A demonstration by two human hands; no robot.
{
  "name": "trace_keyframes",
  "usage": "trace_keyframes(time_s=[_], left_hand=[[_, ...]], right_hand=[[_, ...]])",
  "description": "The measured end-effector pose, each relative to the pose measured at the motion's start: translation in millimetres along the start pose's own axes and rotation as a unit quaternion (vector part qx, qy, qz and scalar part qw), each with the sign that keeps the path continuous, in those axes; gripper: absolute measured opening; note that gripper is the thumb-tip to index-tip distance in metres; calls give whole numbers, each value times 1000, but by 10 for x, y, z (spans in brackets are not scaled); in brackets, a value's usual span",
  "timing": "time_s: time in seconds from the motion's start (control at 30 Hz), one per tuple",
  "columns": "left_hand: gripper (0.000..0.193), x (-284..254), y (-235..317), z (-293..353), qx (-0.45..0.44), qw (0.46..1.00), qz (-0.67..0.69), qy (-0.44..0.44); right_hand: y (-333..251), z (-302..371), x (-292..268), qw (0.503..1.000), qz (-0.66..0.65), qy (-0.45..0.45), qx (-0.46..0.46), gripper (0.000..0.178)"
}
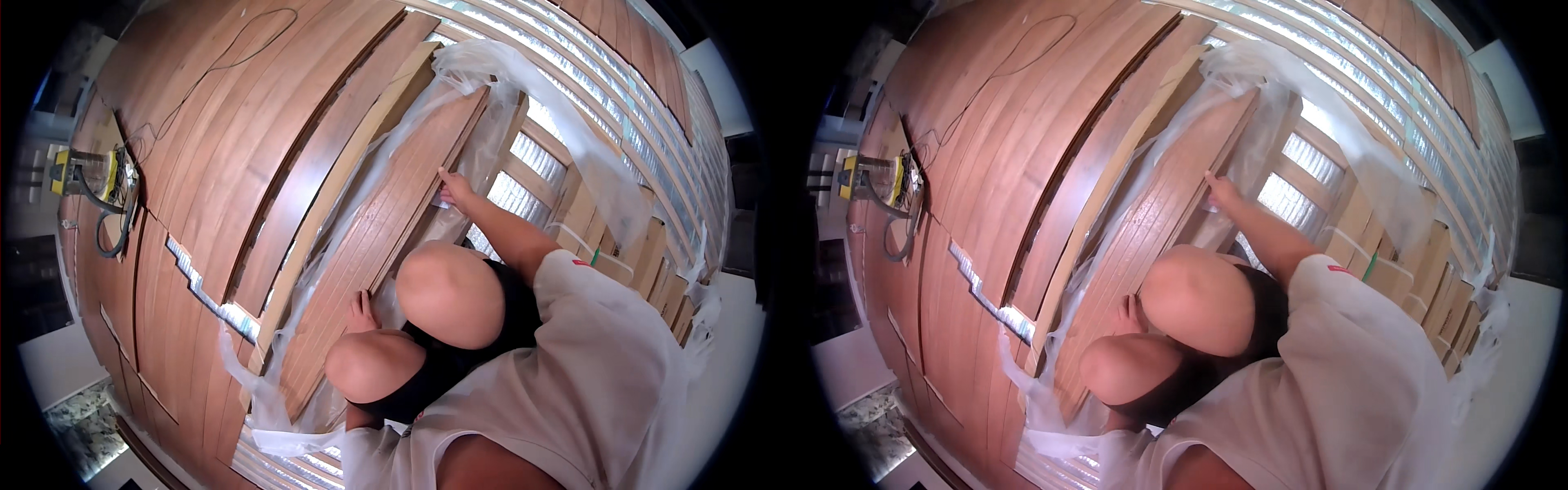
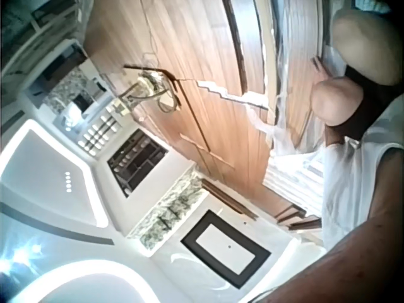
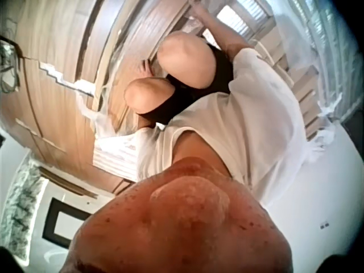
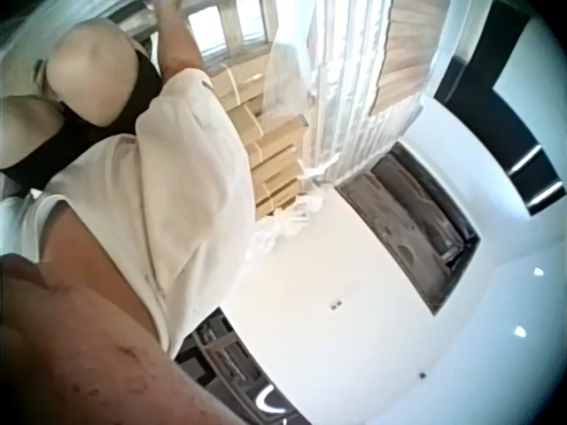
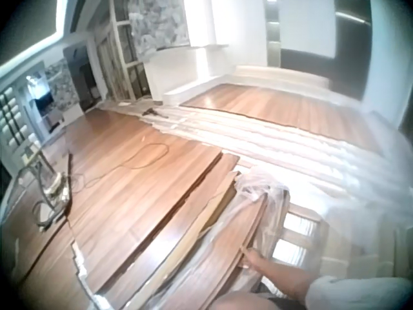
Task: The person unwraps wooden flooring boards from plastic packaging and positions them onto a prepared floor surface.
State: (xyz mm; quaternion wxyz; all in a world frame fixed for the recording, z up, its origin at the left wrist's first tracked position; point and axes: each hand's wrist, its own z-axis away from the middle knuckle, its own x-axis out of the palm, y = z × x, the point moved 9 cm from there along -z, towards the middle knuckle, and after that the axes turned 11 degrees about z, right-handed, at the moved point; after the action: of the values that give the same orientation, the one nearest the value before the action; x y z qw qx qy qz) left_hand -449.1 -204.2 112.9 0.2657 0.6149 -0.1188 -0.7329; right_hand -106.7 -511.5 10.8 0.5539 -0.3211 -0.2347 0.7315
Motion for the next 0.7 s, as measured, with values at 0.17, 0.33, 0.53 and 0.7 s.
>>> trace_keyframes(time_s=[0.17, 0.33, 0.53, 0.7], left_hand=[[73, -77, 309, 325, -43, 993, -70, 85], [57, -261, 650, 293, 33, 977, -33, 206], [49, -403, 624, 350, 0, 984, -16, 176], [43, -576, 667, 330, -37, 992, 28, 114]], right_hand=[[105, 152, 266, 995, -34, -69, 60, 74], [413, -4, -176, 997, -65, -1, 36, 74], [121, 177, -56, 999, -7, -26, -18, 47], [-296, 375, -187, 986, 139, 84, -24, 40]])
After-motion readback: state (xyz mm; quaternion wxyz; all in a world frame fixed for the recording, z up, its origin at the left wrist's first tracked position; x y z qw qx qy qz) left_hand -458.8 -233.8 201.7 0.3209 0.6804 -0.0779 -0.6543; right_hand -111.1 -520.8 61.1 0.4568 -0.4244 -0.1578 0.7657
